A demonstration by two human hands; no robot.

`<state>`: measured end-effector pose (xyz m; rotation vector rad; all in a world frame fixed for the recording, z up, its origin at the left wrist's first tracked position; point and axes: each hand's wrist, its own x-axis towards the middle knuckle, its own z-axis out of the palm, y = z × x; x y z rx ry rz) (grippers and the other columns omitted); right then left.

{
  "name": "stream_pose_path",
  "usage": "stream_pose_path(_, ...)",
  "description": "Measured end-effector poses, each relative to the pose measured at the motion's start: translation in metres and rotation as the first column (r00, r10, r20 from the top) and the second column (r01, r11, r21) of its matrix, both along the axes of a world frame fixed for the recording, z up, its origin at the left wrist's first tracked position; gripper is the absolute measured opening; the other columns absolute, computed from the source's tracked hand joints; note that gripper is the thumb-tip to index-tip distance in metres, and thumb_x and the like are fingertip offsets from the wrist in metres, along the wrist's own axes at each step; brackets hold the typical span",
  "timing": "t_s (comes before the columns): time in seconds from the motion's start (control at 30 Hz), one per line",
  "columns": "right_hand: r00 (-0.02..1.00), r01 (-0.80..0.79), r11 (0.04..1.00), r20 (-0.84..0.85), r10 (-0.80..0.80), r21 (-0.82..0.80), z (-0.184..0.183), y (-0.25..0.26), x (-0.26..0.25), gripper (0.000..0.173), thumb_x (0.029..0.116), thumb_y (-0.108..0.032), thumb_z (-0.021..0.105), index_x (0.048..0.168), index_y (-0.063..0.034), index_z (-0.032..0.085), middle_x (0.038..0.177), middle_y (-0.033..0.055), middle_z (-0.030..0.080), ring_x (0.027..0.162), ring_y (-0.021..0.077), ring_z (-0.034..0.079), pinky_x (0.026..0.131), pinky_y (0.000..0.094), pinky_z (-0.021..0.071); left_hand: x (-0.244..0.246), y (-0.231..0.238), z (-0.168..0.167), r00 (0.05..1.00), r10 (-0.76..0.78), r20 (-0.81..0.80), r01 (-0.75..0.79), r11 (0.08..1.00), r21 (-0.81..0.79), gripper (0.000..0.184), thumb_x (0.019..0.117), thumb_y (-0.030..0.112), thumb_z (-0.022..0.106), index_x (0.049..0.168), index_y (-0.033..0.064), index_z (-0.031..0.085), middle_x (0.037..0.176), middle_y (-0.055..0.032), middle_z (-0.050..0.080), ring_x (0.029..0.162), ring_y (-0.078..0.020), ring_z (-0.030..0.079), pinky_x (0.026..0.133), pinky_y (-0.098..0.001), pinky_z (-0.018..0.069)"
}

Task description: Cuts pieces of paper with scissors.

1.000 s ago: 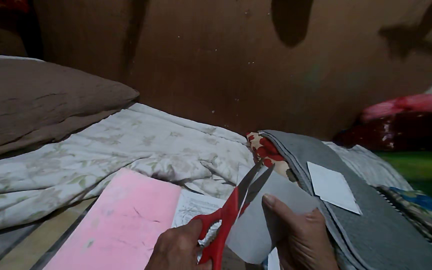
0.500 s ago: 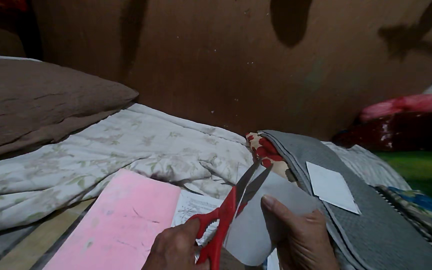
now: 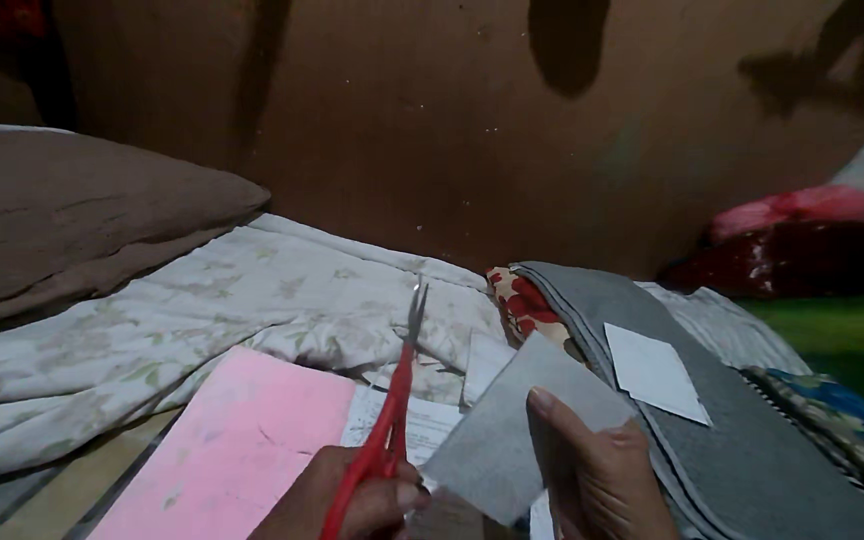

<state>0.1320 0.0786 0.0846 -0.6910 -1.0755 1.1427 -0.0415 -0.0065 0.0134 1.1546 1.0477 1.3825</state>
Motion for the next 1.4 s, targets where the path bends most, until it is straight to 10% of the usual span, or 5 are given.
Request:
stream_pose_path(0.3,0.962,-0.226,0.759,0.260,0.077,0.611,-0.033,0.033,0.008,0.015,0.0914,-0.022,0.074,0.094,-0.0350,0.082,0.137,-0.0061,0.066,0.134,0.0139,0.055,0.107,0.0293,0.0512,0.004,0.005,-0.009,0.936,-0.086,0.340,0.053,0.993,0.107,0.019,0.1006,0.011,0.052,0.103,0.0098,0.071,0.091,0.0004,0.077,0.076,-0.0039,0.070,0.071,-0.0204,0.0574)
stream_pose_path(0.7,0.849,-0.360,0.570,0.512,-0.126,0.738,-0.054,0.023,-0.015,0.019,0.0936,-0.027,0.074,0.103,-0.0433,0.077,0.151,-0.0134,0.053,0.150,0.0149,0.034,0.119,0.0334,0.0396,0.002,0.006,-0.005,0.835,0.111,0.539,-0.255,0.946,0.201,0.015,0.0863,-0.002,0.067,0.099,0.0065,0.070,0.085,-0.0006,0.074,0.076,-0.0058,0.070,0.071,-0.0230,0.0596)
stream_pose_path(0.9,0.918,-0.086,0.881,0.381,-0.111,0.464,-0.050,0.024,-0.015,0.029,0.0994,-0.002,0.053,0.124,0.0084,0.063,0.138,0.0087,0.060,0.114,0.0034,0.063,0.090,0.0207,0.0551,0.000,0.008,-0.003,0.893,0.362,0.268,-0.421,0.881,0.213,0.016,0.0809,0.002,0.072,0.095,0.0091,0.070,0.072,0.0094,0.065,0.061,0.0011,0.060,0.056,-0.0161,0.0512)
stream_pose_path(1.03,0.890,-0.346,0.934,0.285,0.356,-0.088,-0.041,0.021,-0.012,0.032,0.0975,-0.006,0.047,0.129,-0.0051,0.050,0.082,-0.0068,0.072,0.069,0.0035,0.069,0.063,0.0230,0.0592,0.002,0.008,-0.001,0.873,0.478,0.098,-0.484,0.819,0.308,0.018,0.0808,0.002,0.073,0.098,0.0060,0.068,0.075,0.0117,0.066,0.063,0.0044,0.061,0.056,-0.0137,0.0519)
stream_pose_path(1.4,0.942,-0.327,0.937,0.035,0.333,-0.121,-0.041,0.011,-0.020,0.025,0.0822,0.018,0.060,0.097,-0.0009,0.063,0.079,0.0020,0.075,0.070,0.0086,0.073,0.067,0.0249,0.0631,0.014,0.004,0.006,0.815,0.571,-0.099,-0.536,0.807,0.246,0.016,0.0807,-0.001,0.073,0.096,0.0010,0.070,0.077,0.0077,0.069,0.066,0.0050,0.063,0.062,-0.0142,0.0543)
